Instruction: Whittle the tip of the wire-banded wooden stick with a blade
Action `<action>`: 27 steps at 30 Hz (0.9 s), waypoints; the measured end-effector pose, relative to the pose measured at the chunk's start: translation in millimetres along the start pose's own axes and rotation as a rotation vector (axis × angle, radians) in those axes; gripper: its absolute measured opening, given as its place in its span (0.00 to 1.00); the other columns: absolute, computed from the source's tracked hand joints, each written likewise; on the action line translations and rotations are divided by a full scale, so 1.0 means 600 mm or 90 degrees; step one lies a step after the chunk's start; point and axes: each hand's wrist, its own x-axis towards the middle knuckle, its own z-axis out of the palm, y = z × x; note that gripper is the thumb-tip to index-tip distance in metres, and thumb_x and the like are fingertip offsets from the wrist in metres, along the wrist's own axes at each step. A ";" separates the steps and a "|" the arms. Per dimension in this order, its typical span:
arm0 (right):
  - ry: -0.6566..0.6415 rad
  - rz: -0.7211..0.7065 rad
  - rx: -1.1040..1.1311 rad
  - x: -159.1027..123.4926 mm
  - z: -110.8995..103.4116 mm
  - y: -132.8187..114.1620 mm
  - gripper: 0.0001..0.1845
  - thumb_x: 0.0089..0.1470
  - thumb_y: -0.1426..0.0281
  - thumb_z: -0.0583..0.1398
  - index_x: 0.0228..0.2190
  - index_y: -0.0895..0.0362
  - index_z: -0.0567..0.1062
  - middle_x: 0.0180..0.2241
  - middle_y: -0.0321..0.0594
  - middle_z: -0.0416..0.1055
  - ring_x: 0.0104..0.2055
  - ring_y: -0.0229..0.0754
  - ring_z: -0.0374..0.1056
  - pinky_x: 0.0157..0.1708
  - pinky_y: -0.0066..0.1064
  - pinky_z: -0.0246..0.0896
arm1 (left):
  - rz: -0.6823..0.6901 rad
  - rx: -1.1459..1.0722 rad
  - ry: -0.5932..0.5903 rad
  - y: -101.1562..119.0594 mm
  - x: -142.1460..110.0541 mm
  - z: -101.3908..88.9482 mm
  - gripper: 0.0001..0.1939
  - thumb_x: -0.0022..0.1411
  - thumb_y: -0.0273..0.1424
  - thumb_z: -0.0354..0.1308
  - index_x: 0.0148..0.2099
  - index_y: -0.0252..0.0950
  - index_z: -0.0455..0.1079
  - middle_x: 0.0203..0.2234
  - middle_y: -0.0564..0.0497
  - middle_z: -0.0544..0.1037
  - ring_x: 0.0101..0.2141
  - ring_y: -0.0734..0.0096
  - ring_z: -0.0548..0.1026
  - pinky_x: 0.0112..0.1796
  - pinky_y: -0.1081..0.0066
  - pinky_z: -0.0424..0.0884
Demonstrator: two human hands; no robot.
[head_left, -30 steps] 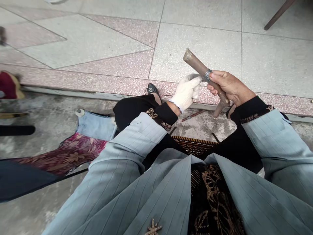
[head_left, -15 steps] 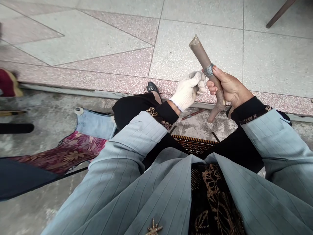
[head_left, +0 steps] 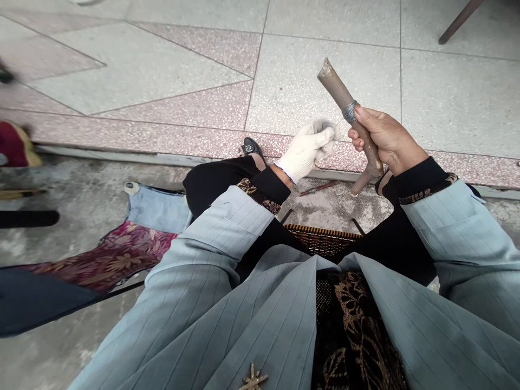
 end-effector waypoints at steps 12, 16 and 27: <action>-0.007 -0.049 -0.049 0.007 -0.002 0.002 0.23 0.66 0.50 0.74 0.33 0.52 0.73 0.25 0.33 0.67 0.23 0.33 0.60 0.19 0.24 0.56 | 0.019 0.039 0.014 0.006 0.001 0.000 0.10 0.76 0.36 0.63 0.41 0.38 0.72 0.18 0.60 0.65 0.18 0.82 0.56 0.21 0.74 0.50; -0.016 -0.068 -0.068 0.007 -0.003 0.003 0.24 0.64 0.48 0.75 0.32 0.51 0.74 0.24 0.34 0.67 0.23 0.35 0.60 0.19 0.26 0.57 | 0.039 0.058 0.041 0.011 -0.001 0.007 0.09 0.74 0.32 0.64 0.39 0.37 0.72 0.21 0.59 0.68 0.20 0.82 0.60 0.24 0.74 0.56; 0.034 -0.060 -0.684 0.038 -0.061 0.005 0.14 0.64 0.57 0.73 0.42 0.54 0.87 0.34 0.43 0.80 0.35 0.47 0.73 0.34 0.37 0.65 | 0.111 0.546 -0.143 0.021 0.002 -0.024 0.07 0.67 0.30 0.60 0.36 0.35 0.77 0.27 0.54 0.76 0.29 0.74 0.69 0.34 0.69 0.61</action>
